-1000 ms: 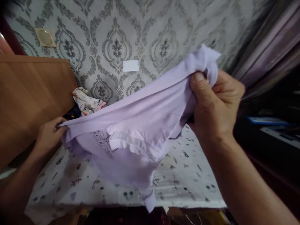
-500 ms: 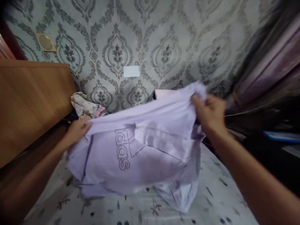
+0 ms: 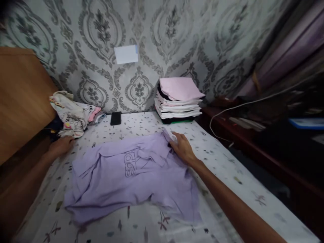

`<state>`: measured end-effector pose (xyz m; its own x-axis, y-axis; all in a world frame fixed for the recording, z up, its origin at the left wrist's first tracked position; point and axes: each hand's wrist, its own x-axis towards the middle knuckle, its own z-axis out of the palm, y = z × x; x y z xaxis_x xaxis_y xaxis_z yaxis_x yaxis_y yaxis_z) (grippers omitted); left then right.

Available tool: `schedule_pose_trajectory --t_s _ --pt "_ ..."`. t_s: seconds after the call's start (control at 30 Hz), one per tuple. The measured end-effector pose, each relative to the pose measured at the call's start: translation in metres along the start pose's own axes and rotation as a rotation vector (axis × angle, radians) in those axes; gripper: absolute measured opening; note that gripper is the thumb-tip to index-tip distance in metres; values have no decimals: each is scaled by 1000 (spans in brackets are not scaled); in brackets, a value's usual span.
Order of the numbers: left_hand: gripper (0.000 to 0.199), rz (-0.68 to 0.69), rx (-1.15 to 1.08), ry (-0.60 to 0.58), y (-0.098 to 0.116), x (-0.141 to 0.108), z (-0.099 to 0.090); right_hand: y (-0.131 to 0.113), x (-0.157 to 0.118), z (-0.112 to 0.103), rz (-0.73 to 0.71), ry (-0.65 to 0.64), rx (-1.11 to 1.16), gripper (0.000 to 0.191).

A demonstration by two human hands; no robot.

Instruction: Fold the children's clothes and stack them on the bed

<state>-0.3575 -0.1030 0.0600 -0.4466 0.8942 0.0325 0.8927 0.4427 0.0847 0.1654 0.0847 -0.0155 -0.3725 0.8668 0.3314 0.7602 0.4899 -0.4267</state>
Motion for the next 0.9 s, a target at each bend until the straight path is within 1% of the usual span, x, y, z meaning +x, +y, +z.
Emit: schedule_pose_trajectory --t_s 0.03,0.07,0.1,0.17,0.2,0.23,0.3,0.33,0.4,0.5,0.63,0.7,0.73,0.8,0.83,0.9 --pt "30 -4 39 -6 5 -6 1 -5 -4 -7 -36 -1 -31 52" --pt "32 23 46 -18 12 -15 4 -11 -9 -14 -83 -36 -53 51" --pt "34 88 9 -42 21 -26 7 -18 -15 -20 -131 -108 -63 51" --pt "37 256 -164 -123 43 -51 15 -31 -29 -29 -208 -307 -72 50" --pt "39 313 -230 -162 54 -65 19 -37 -35 -31 -236 -395 -86 49" --pt "41 347 -252 -182 63 -77 24 -42 -40 -32 -255 -453 -108 47" --pt "43 340 -167 -153 77 -97 32 -49 -45 -32 -269 -482 -162 35" --pt "41 324 -99 -126 81 -104 35 -51 -45 -30 -269 -477 -180 28" --pt "30 295 -18 -96 81 -110 38 -52 -41 -28 -268 -466 -182 21" --pt "17 273 -65 -128 71 -105 37 -48 -33 -28 -272 -454 -106 20" --pt "23 272 -163 -181 54 -91 37 -38 -24 -33 -245 -400 32 29" --pt "24 273 -203 -186 46 -82 38 -34 -19 -35 -187 -312 57 31" --pt "25 271 -227 -173 42 -77 37 -32 -14 -36 -150 -252 64 32" --pt "24 250 -261 -104 36 -63 29 -31 0 -38 -74 -135 116 31" --pt "22 235 -260 -53 34 -54 21 -31 12 -38 -32 -96 183 31" --pt "17 192 -208 74 32 -33 2 -33 42 -36 59 -54 412 31"
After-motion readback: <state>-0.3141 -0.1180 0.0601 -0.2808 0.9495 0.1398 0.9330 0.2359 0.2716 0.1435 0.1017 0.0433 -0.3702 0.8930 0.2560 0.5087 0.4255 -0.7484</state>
